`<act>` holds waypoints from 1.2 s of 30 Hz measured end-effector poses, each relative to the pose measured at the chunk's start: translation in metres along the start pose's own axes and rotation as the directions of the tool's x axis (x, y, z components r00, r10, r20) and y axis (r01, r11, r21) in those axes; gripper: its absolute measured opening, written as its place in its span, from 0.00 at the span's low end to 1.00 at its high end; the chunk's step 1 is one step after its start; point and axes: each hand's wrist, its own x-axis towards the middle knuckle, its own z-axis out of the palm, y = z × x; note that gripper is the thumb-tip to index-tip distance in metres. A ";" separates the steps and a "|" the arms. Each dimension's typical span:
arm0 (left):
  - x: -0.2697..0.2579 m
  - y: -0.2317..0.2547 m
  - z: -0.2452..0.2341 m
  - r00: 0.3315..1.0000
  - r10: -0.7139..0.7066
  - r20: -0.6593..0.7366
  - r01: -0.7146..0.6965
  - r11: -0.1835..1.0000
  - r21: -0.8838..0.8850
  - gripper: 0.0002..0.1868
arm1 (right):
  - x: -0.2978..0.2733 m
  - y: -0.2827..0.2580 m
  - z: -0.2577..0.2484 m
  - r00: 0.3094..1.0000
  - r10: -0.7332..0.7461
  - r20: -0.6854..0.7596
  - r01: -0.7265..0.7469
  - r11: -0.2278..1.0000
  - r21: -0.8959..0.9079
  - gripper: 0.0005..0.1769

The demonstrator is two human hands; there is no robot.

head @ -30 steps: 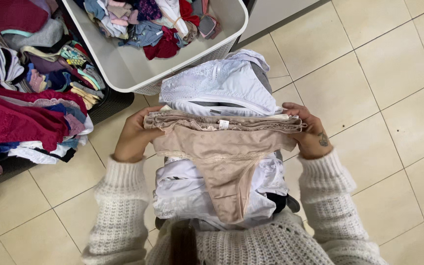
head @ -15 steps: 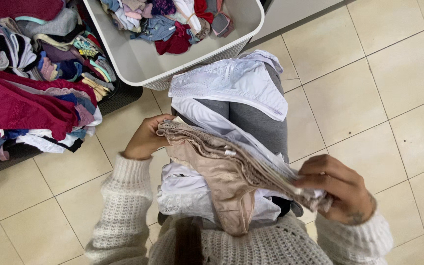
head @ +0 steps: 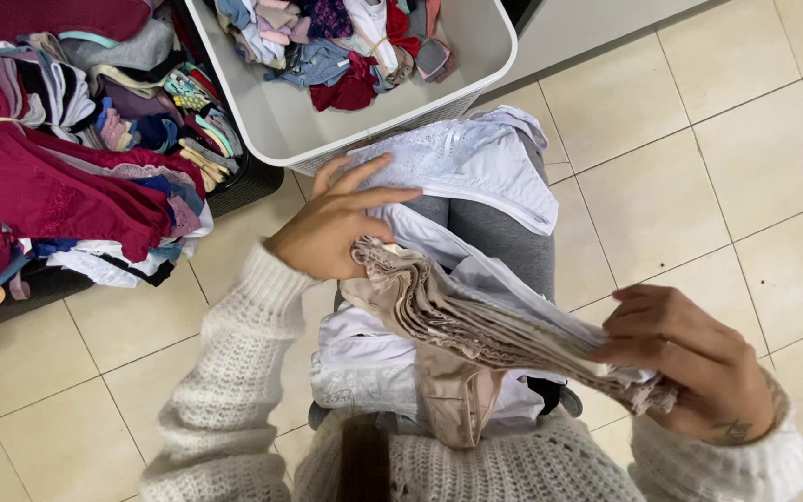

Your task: The person sorts through a stack of underwear on their lap, picking up individual items, stretching the waistbands, and placing them into a new stack.

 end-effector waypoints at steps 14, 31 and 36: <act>-0.034 0.080 -0.080 0.992 -0.008 -0.128 0.003 0.999 -0.038 0.27 | -0.109 0.069 0.018 0.727 0.518 -0.451 -0.393 0.852 0.344 0.24; -0.014 0.125 -0.132 0.995 0.037 -0.097 -0.002 0.939 0.344 0.24 | -0.030 0.015 -0.047 0.813 0.291 -0.504 -0.292 0.953 0.080 0.32; -0.007 0.123 -0.123 0.983 0.083 -0.162 -0.014 0.923 0.385 0.26 | -0.004 -0.005 -0.066 0.776 0.426 -0.466 -0.477 0.879 0.010 0.38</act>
